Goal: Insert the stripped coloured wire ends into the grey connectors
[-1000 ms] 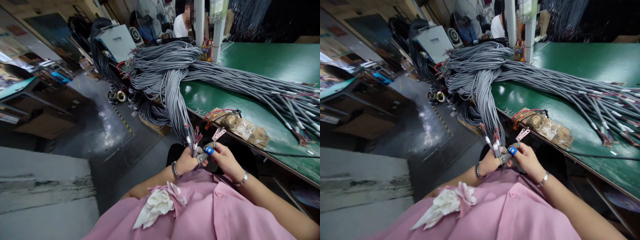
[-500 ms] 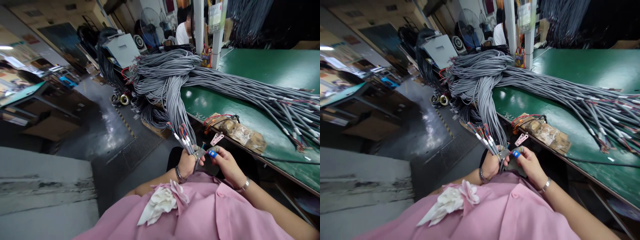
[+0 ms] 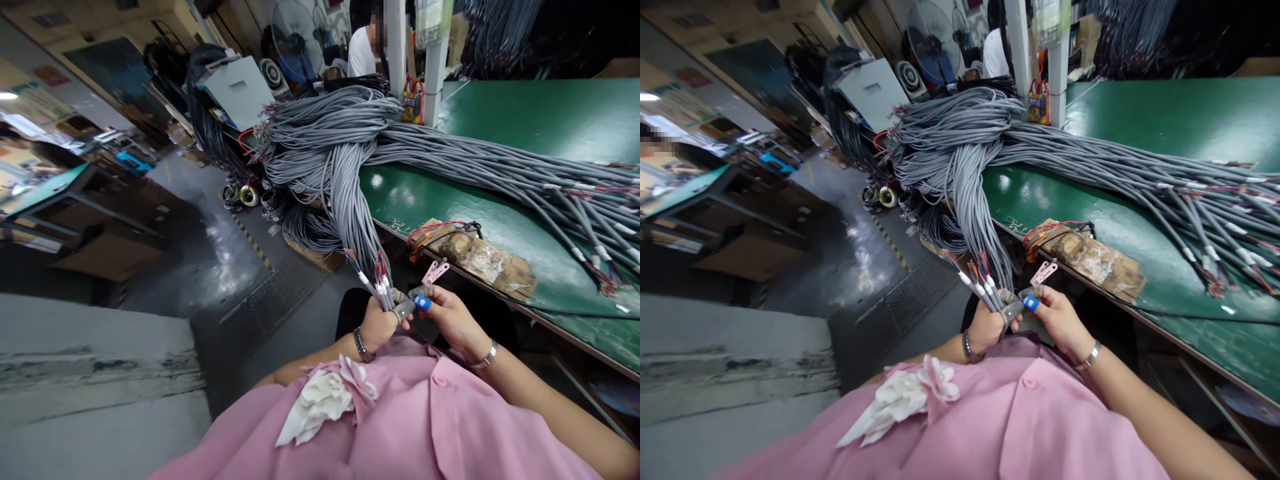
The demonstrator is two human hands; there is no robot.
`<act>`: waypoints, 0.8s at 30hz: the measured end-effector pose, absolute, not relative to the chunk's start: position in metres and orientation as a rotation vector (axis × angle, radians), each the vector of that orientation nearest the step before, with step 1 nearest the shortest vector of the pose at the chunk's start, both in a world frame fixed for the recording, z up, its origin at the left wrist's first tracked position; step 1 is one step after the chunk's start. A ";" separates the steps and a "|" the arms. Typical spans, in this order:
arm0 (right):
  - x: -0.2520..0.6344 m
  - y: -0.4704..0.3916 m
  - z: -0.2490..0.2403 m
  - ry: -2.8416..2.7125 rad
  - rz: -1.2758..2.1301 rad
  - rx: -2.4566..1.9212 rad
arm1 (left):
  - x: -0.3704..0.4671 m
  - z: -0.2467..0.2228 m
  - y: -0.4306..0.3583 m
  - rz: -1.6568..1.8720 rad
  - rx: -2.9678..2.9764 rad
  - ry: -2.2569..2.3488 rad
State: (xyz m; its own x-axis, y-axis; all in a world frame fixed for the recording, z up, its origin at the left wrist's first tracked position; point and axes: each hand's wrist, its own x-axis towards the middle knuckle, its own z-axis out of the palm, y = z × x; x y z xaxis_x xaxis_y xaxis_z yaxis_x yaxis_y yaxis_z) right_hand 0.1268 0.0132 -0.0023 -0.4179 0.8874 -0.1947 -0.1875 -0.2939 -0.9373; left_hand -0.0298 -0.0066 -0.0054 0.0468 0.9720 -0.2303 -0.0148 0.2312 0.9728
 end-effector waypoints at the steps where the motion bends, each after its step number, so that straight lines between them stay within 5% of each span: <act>1: 0.125 0.012 -0.004 -1.146 1.803 -0.975 | -0.031 -0.006 -0.007 0.985 1.046 1.255; 9: 0.113 0.019 -0.017 -1.114 1.548 -1.163 | -0.036 -0.026 -0.016 0.726 1.161 1.127; 15: 0.119 0.007 -0.024 -0.915 1.857 -0.972 | -0.047 -0.020 -0.005 0.975 0.892 1.200; 24: 0.111 0.016 0.001 -1.218 1.819 -1.033 | -0.043 -0.017 -0.007 0.880 0.985 1.215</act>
State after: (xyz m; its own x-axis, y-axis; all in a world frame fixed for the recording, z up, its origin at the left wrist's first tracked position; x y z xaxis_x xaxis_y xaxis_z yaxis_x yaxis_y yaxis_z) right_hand 0.1105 0.0158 0.0006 -0.4321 0.8721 -0.2297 -0.1201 -0.3081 -0.9438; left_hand -0.0433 -0.0068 -0.0169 0.1456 0.9321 -0.3316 -0.0241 0.3384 0.9407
